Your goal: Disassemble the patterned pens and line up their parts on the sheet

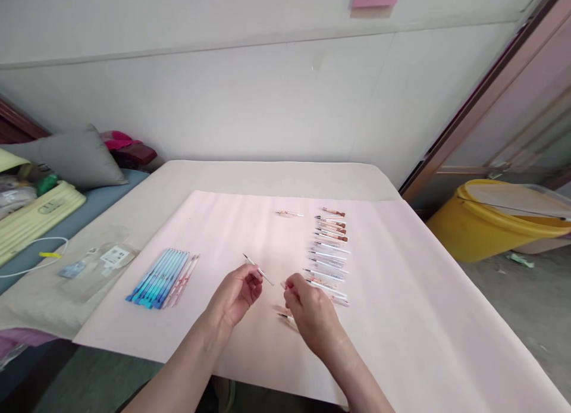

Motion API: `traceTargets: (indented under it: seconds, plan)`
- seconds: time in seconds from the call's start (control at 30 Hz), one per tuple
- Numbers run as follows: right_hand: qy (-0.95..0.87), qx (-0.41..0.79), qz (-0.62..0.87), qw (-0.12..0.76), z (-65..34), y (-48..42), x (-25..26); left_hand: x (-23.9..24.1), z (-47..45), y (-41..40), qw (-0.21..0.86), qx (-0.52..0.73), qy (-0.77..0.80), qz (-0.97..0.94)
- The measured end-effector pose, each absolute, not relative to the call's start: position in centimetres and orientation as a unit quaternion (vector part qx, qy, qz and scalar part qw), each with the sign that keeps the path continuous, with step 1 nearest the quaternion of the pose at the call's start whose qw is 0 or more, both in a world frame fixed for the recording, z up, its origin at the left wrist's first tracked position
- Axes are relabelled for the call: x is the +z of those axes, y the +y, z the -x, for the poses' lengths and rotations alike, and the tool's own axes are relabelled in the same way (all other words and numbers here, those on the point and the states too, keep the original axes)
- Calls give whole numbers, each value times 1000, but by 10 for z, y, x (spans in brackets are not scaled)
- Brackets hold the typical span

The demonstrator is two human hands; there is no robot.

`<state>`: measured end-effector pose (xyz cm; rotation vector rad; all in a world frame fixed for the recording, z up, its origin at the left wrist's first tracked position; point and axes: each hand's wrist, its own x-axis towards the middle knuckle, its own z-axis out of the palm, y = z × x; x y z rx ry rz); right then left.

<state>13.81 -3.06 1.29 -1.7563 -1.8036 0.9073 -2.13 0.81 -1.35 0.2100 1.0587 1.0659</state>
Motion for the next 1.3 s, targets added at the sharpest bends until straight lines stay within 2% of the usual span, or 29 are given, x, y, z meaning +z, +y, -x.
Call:
traceTargets:
  seconds: [0.13, 0.23, 0.33, 0.67, 0.97, 1.1, 1.3]
  plan:
    - [-561, 412, 629, 348, -138, -21, 0, -15, 12, 0, 751, 432, 484, -126]
    - [-590, 348, 631, 363, -131, -17, -10, -19, -2, -11, 770, 406, 472, -140]
    - [-642, 287, 634, 321, -124, -17, -11, -23, -11, -17, 785, 409, 447, -130]
    - [-726, 276, 591, 218, -122, -22, -14, -27, -11, -16, 767, 457, 426, -144]
    - [-765, 191, 598, 144, -106, -15, -24, -24, -10, -11, 764, 468, 424, -128]
    - [-798, 143, 574, 117, -104, 15, -33, -23, 0, -6, 763, 497, 405, -80]
    - [-801, 52, 592, 64, -118, 115, -43, -14, 19, -1, 752, 470, 460, -46]
